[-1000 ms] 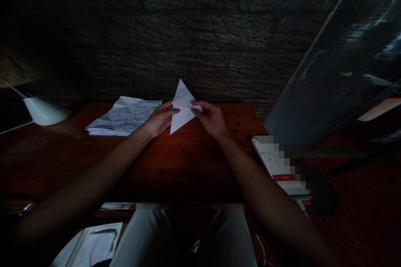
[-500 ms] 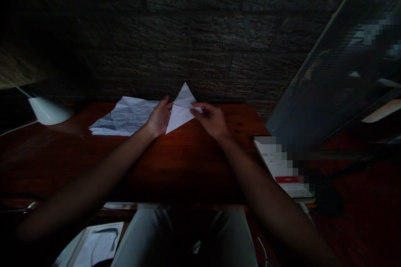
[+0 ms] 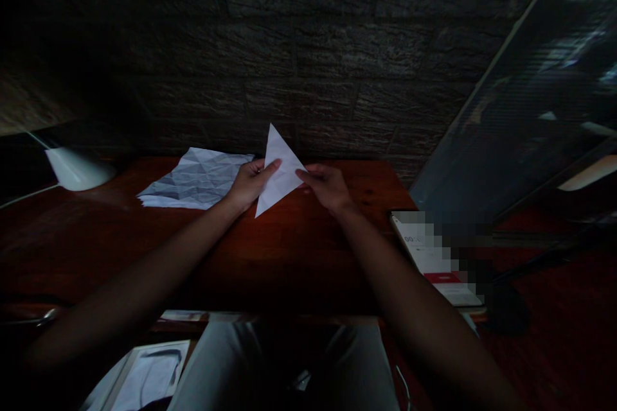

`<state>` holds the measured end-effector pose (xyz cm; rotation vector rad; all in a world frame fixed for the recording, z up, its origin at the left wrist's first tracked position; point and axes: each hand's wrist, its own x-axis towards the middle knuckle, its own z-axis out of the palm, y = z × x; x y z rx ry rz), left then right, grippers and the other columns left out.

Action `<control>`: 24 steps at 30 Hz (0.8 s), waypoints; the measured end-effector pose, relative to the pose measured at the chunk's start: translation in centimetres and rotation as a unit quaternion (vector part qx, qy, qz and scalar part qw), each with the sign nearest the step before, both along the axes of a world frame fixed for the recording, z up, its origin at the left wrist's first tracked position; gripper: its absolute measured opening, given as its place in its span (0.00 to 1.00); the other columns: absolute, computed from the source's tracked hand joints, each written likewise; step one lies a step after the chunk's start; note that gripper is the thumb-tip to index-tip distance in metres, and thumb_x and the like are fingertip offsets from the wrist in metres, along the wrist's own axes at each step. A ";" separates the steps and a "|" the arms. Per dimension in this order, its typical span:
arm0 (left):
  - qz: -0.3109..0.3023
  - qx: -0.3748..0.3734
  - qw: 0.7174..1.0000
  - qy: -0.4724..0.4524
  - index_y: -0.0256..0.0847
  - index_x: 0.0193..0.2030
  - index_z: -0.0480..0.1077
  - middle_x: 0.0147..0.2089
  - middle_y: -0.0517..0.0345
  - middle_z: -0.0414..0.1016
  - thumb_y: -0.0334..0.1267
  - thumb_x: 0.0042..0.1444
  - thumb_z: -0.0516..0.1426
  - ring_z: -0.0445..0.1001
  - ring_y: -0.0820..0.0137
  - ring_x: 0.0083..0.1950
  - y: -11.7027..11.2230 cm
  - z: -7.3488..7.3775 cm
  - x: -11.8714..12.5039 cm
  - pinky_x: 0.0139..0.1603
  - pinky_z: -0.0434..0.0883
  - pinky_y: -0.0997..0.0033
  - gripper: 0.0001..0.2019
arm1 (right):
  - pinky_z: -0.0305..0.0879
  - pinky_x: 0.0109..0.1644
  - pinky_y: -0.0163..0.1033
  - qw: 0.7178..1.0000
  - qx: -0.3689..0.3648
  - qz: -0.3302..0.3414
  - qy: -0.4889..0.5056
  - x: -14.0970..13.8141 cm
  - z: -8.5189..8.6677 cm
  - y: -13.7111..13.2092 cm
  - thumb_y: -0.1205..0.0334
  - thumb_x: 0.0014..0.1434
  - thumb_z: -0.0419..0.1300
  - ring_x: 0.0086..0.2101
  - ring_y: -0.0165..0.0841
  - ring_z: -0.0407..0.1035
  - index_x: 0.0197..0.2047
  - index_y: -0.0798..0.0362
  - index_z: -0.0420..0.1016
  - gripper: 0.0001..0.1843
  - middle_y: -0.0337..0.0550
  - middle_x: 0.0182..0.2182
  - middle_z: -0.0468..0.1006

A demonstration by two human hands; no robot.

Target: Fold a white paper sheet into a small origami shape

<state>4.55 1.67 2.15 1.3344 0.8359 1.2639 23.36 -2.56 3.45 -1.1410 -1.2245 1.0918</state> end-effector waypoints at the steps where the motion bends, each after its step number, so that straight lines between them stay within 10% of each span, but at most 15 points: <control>1: 0.007 -0.003 1.000 0.009 0.37 0.36 0.81 0.35 0.53 0.85 0.61 0.42 0.72 0.77 0.68 0.30 0.0 -0.1 -0.1 0.30 0.70 0.72 0.27 | 0.72 0.33 0.34 1.000 -0.007 0.011 0.000 -0.1 0.0 -0.1 0.52 0.49 0.77 0.31 0.30 0.76 0.35 0.52 0.82 0.15 0.42 0.34 0.86; 24: -0.119 -0.084 0.989 0.027 0.38 0.37 0.83 0.38 0.52 0.86 0.58 0.37 0.76 0.81 0.67 0.35 1.4 -0.7 -1.3 0.41 0.77 0.67 0.27 | 0.70 0.32 0.31 0.999 -0.042 -0.023 0.012 1.2 0.6 0.2 0.58 0.48 0.78 0.31 0.28 0.76 0.35 0.51 0.85 0.12 0.41 0.34 0.86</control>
